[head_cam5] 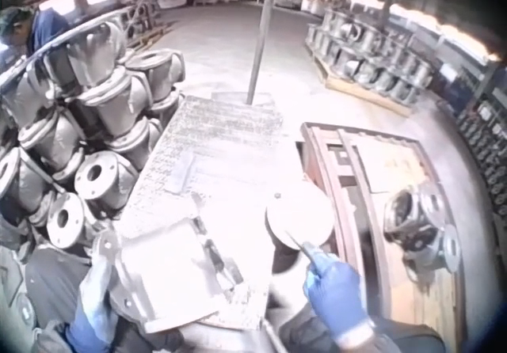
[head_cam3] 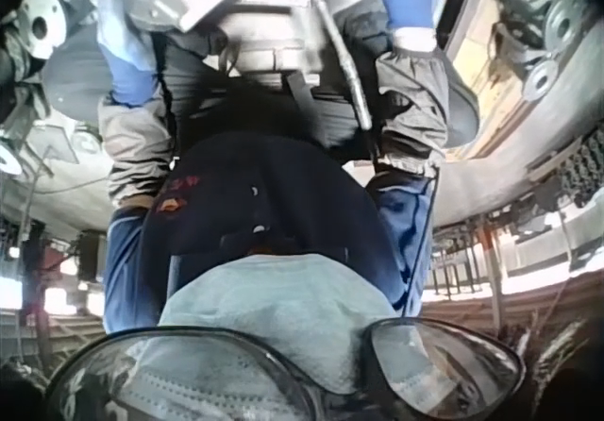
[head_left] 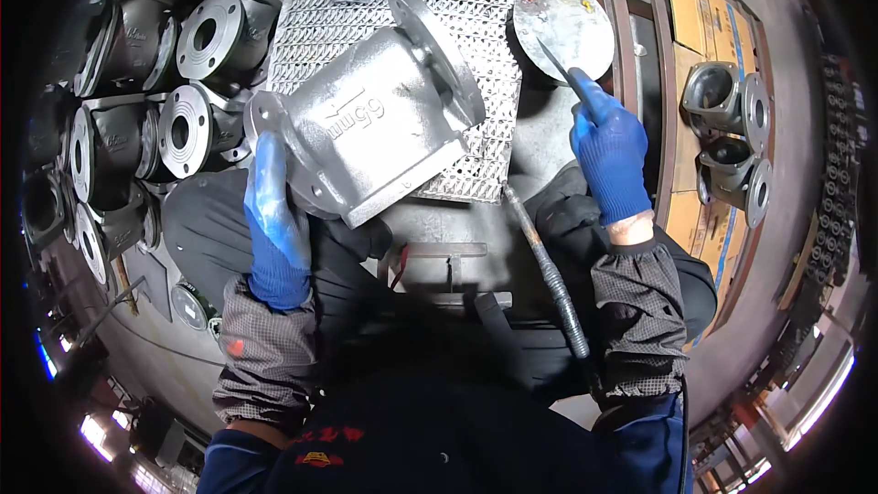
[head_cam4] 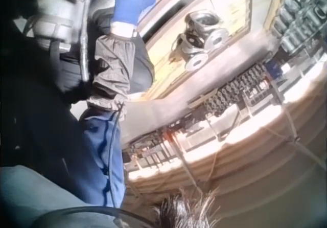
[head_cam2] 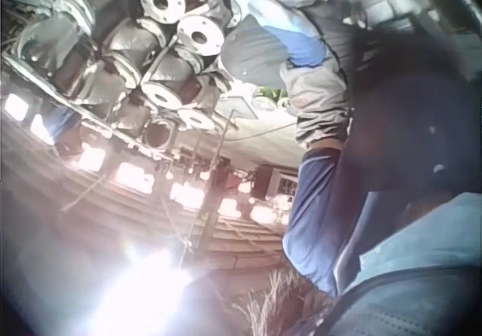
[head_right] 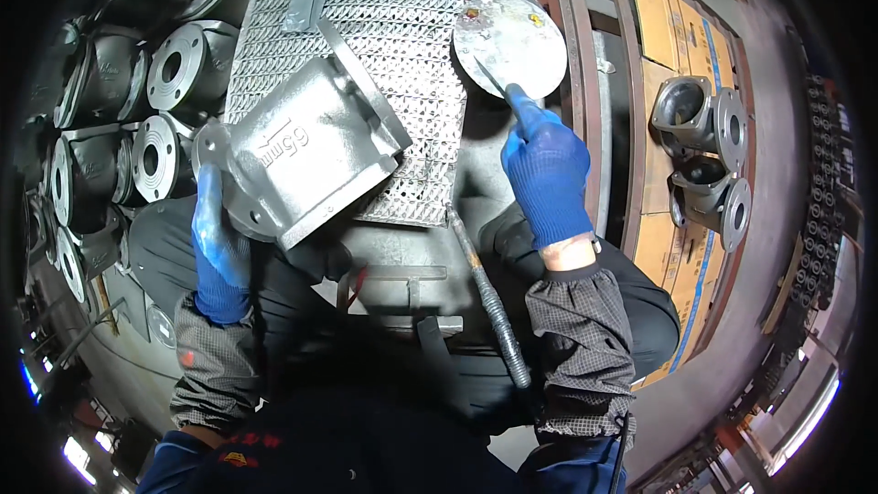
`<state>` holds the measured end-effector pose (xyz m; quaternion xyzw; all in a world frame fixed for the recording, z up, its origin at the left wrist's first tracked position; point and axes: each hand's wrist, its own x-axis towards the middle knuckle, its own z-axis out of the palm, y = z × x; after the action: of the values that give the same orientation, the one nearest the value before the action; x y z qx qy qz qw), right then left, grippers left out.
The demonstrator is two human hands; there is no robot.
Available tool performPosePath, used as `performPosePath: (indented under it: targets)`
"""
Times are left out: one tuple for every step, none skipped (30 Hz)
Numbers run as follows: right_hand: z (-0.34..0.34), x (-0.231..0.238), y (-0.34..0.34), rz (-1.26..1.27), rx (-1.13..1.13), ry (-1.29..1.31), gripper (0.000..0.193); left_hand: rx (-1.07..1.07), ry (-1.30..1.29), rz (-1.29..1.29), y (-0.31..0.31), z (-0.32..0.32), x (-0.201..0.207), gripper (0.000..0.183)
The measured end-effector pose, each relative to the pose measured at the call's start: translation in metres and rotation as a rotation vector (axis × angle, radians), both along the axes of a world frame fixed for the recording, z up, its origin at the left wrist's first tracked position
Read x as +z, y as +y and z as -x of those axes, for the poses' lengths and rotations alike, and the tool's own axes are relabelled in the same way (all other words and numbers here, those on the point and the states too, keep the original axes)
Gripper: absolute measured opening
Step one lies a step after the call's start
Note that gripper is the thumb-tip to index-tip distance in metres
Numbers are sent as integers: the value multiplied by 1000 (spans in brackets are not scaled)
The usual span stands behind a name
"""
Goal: The person uses a handheld deburring tool to clean the interior and edges of a metal flange casting, turning the object over to reach different sides. They then use a small pick to scrape residue from the exterior surface and recessed areas of the casting.
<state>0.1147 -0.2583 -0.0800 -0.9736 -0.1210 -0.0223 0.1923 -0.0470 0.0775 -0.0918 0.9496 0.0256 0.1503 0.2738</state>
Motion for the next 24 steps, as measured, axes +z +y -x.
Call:
performPosePath:
  targets:
    - [-4, -4, 3, 37, -8, 5, 38, 2, 4, -41, -2, 0, 3, 49]
    - [-7, -7, 6, 75, -15, 10, 38, 4, 7, -82, -3, 0, 4, 48]
    - [-9, -9, 9, 151, -4, 7, 39, 12, 15, -88, -1, 1, 1, 47]
    - [-11, -11, 11, 165, -2, 17, 39, 33, 38, -33, -2, 3, 0, 47]
    - [-12, -12, 13, 179, 0, 27, 39, 53, 61, 21, -6, 4, 1, 47]
    - [-14, -15, 16, 188, 4, 37, 39, 76, 84, 72, -9, 4, 3, 47]
    - [-16, -17, 19, 202, 16, 37, 39, 85, 41, 46, -10, 5, 1, 47]
    - [-18, -17, 22, 214, 28, 38, 39, 133, 99, 138, -10, 4, 2, 47]
    - [-19, -8, 15, 262, 10, 28, 39, 150, 149, 264, -16, -5, 3, 49]
    - [-20, -10, 14, 256, 30, 10, 39, 167, 172, 625, -23, -12, 14, 51]
    - [-21, -12, 13, 250, 50, -9, 40, 215, 144, 1047, -30, -18, 25, 54]
    - [-22, -13, 14, 244, 73, -29, 41, 305, 90, 1400, -36, -24, 36, 57]
    - [-23, -13, 15, 256, 68, -17, 40, 307, 94, 1404, -35, -25, 37, 56]
    - [-24, -12, 18, 269, 63, -4, 40, 317, 93, 1392, -37, -26, 39, 56]
    - [-24, -12, 18, 280, 55, 6, 40, 324, 92, 1379, -39, -28, 41, 56]
    - [-24, -13, 18, 276, 53, 9, 39, 339, 86, 1348, -45, -31, 44, 56]
    - [-25, -14, 17, 272, 50, 12, 39, 329, 88, 1351, -45, -31, 43, 57]
    - [-26, -14, 17, 271, 48, 14, 38, 319, 88, 1355, -44, -30, 43, 57]
    - [-26, -13, 18, 275, 42, 19, 38, 285, 96, 1392, -36, -26, 39, 57]
    - [-27, -12, 19, 278, 35, 25, 37, 281, 106, 1395, -34, -25, 38, 57]
    - [-27, -11, 19, 284, 29, 29, 37, 278, 115, 1399, -32, -23, 36, 57]
    - [-27, -13, 19, 274, 38, 18, 36, 307, 125, 1369, -34, -24, 36, 57]
    - [-27, -15, 17, 264, 46, 8, 36, 335, 135, 1339, -36, -25, 35, 57]
    - [-27, -16, 17, 252, 54, -3, 36, 363, 144, 1306, -38, -26, 35, 57]
